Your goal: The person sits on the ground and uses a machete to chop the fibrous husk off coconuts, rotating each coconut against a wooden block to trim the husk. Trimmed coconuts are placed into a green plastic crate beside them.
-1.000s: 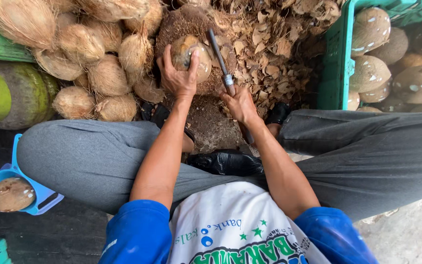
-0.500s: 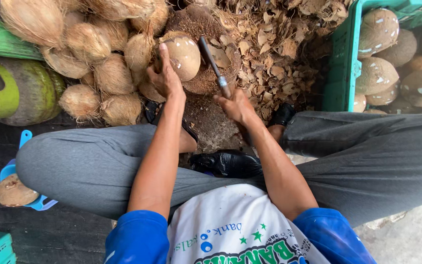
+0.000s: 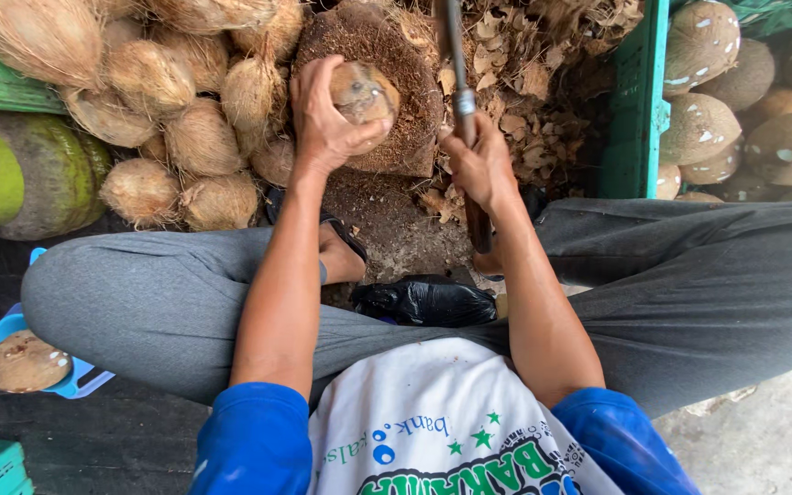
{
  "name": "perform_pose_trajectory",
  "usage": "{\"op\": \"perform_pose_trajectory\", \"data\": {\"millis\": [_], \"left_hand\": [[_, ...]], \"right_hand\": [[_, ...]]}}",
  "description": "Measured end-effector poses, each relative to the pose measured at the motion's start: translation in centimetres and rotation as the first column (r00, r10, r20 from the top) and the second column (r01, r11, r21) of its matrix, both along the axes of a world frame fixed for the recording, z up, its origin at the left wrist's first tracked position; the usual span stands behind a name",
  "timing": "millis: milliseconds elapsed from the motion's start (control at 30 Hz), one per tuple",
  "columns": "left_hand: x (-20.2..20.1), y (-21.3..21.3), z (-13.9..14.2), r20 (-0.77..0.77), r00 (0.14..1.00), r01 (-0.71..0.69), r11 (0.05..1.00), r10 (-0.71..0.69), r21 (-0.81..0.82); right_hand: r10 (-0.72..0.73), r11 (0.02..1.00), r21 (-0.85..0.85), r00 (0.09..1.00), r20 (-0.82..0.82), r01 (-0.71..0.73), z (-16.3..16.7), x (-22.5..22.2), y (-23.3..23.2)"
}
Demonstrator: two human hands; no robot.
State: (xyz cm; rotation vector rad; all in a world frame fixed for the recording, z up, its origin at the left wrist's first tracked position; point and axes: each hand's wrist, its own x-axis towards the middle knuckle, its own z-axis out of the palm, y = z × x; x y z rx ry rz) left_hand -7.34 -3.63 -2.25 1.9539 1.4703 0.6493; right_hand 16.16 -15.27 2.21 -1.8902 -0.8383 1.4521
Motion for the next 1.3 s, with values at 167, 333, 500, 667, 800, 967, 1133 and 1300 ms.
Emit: {"op": "perform_pose_trajectory", "data": {"millis": [167, 333, 500, 667, 800, 967, 1133, 1300], "left_hand": [[2.4, 0.0, -0.2, 0.325, 0.885, -0.322, 0.942, 0.334, -0.093], [3.5, 1.5, 0.3, 0.190, 0.773, -0.566, 0.793, 0.605, -0.223], [4.8, 2.1, 1.0, 0.074, 0.765, -0.585, 0.738, 0.640, -0.337], [6.1, 1.7, 1.3, 0.078, 0.756, -0.634, 0.757, 0.650, -0.159], [6.1, 1.7, 1.3, -0.007, 0.768, -0.623, 0.744, 0.641, -0.243], [6.2, 1.7, 1.1, 0.026, 0.769, -0.623, 0.757, 0.639, -0.198], [6.4, 1.3, 0.7, 0.024, 0.755, -0.642, 0.746, 0.656, -0.179], [6.7, 1.2, 0.4, 0.054, 0.753, -0.628, 0.742, 0.655, -0.235]], "right_hand": [[0.121, 0.991, 0.032, 0.983, 0.140, -0.127, -1.9, -2.1, 0.0], [0.068, 0.956, 0.266, 0.975, 0.212, -0.124, -0.4, -1.5, -0.7], [-0.041, 0.924, 0.381, 0.999, -0.009, 0.041, 1.0, -3.1, -0.5], [0.095, 0.978, 0.178, 0.993, 0.071, -0.107, 1.7, -4.2, -0.6], [-0.038, 0.911, 0.401, 0.989, -0.145, 0.094, 2.0, -3.5, -1.1], [-0.050, 0.935, 0.348, 0.997, -0.053, 0.065, 0.7, -4.4, -0.6], [0.079, 0.939, 0.313, 0.975, 0.209, -0.143, -0.1, -4.5, -1.2], [-0.038, 0.912, 0.410, 0.997, 0.071, 0.005, -1.1, -4.4, -1.3]]}}
